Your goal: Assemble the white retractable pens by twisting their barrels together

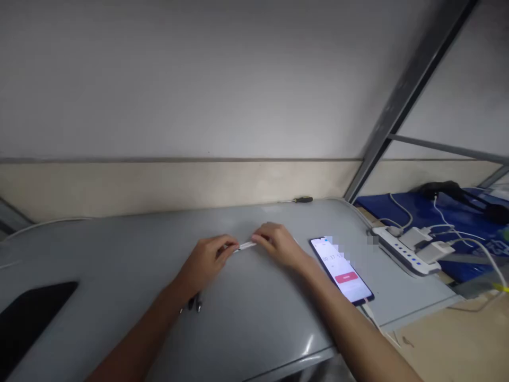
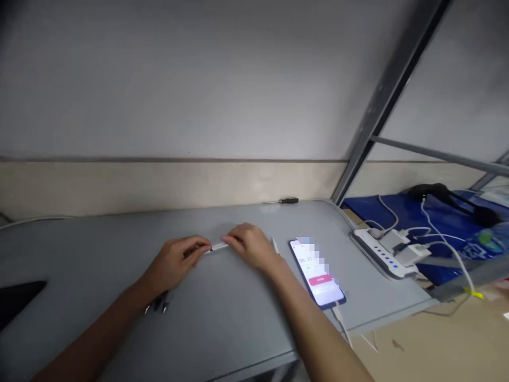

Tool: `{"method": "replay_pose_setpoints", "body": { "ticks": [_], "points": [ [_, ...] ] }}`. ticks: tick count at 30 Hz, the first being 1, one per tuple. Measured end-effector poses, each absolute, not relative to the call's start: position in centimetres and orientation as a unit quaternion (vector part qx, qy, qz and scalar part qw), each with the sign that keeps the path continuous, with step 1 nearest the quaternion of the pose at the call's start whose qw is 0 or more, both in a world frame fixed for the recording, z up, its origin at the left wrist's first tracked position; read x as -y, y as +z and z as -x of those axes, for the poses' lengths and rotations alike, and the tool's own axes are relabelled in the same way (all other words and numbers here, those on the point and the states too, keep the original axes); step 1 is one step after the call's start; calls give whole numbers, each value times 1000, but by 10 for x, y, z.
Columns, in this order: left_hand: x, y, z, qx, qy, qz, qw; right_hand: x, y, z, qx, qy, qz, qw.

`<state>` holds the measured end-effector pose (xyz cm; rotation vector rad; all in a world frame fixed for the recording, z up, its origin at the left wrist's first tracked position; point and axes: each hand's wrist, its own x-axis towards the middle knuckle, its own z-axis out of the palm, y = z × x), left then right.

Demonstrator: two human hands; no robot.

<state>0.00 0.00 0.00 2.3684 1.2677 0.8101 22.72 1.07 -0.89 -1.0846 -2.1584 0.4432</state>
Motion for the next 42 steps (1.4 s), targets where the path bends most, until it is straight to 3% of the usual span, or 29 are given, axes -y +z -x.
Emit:
{"method": "replay_pose_setpoints", "body": {
  "ticks": [4,10,15,24,31,38,42],
  "points": [
    [0,-3,-1,-431,288,-842,152,-6,-10,-232,794,276,432,328],
    [-7,-9,7,-413,261,-866,102,-14,-17,-233,722,334,489,359],
    [-10,-13,6,-403,286,-867,66,-11,-14,-232,657,489,459,345],
    [-14,-9,7,-429,212,-874,-85,-6,-12,-217,553,623,419,360],
    [-19,-11,13,-425,199,-881,-49,-9,-23,-215,618,559,406,375],
    [-20,-13,17,-435,211,-875,25,-4,-15,-218,761,335,397,390],
    [-21,-17,17,-434,227,-871,49,-8,-20,-218,738,356,406,404]
  ]
}}
